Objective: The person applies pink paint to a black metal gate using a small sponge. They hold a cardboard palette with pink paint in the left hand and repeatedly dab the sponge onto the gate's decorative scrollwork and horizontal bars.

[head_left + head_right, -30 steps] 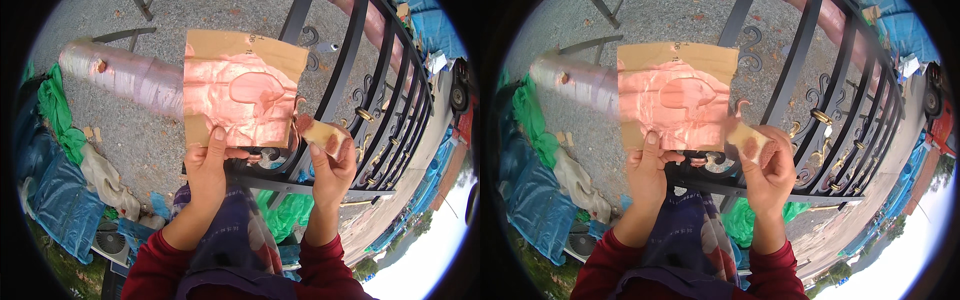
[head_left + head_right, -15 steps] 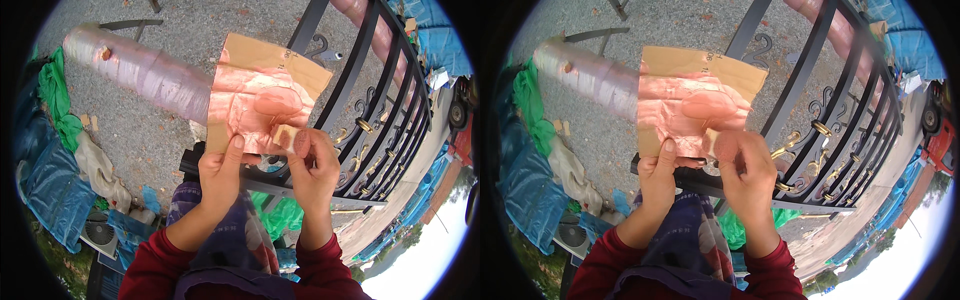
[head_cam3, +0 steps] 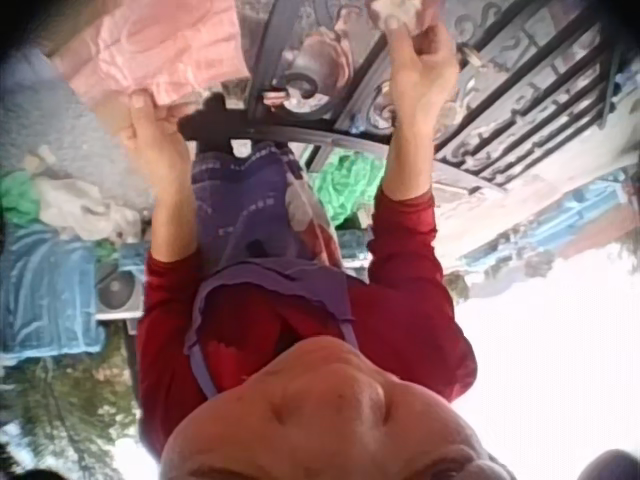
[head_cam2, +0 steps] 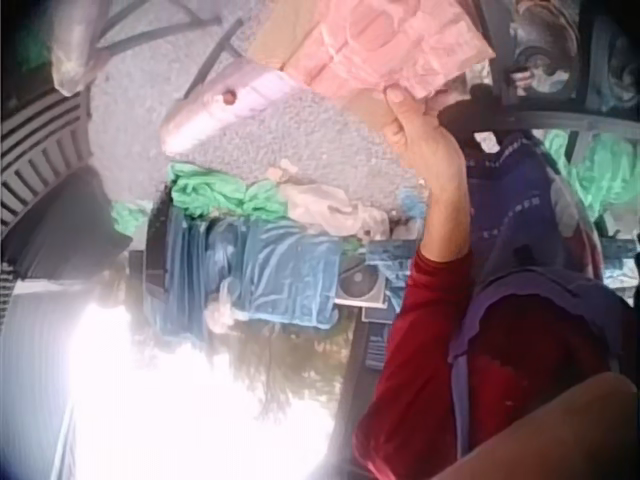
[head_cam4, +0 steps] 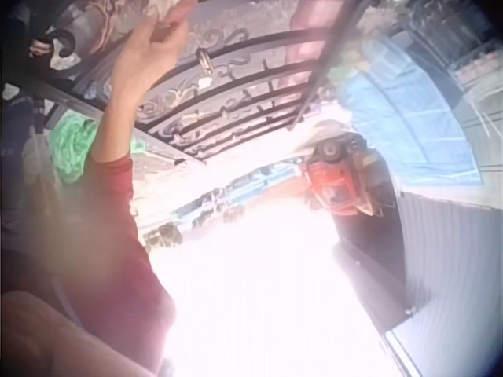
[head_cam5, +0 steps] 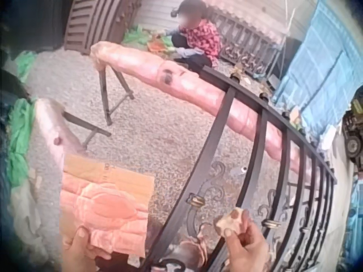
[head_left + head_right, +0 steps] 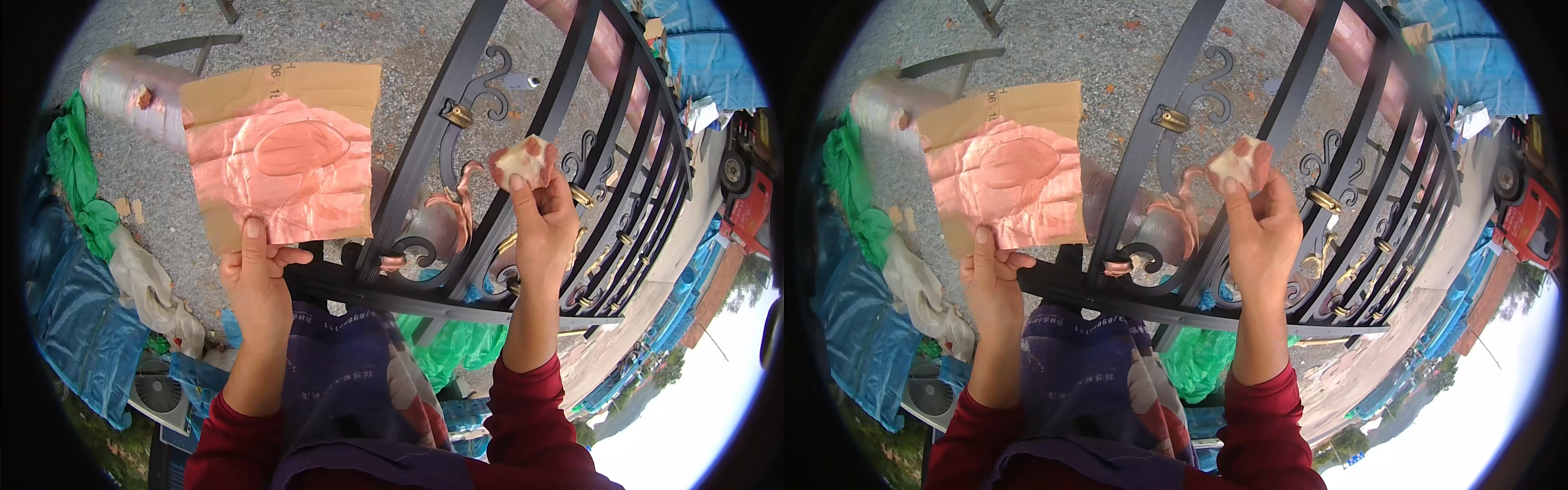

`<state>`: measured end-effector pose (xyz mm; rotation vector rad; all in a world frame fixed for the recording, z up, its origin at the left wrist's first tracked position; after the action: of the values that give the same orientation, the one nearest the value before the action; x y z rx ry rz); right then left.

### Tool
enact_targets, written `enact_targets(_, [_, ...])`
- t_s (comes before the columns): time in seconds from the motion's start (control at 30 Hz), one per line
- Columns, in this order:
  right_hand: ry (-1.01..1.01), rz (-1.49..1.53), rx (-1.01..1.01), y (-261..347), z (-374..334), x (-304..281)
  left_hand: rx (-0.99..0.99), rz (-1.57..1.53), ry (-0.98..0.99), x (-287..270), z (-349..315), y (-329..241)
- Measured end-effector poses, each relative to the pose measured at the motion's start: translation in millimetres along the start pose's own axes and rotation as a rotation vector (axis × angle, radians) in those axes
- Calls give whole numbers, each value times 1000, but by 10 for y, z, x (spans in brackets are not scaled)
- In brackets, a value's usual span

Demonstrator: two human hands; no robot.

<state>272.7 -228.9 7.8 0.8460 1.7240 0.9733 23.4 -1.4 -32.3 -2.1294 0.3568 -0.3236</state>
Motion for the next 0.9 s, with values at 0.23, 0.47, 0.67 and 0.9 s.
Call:
enact_targets(0.23, [-24, -254, 151, -8, 59, -35, 9, -2, 38, -130, -67, 60])
enact_targets(0.47, [12, -172, -4, -64, 72, -5, 0, -55, 49, -213, -98, 145])
enact_targets(0.67, [84, 215, -107, 72, 160, 213, -28, -60, 39, -215, -96, 207])
enact_targets(0.9, [143, -163, -400, 300, 335, 460, -48, -56, 17, -231, -104, 225])
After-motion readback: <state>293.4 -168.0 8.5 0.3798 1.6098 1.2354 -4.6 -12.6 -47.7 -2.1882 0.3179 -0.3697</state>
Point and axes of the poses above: each hand's wrist, its own z-axis towards the middle knuckle, its own x-axis out of the palm, y = z × x, the point moved 8 cm from there along z, towards the middle knuckle, and after that the axes turned 10 degrees about z, right-handed, at the moved point
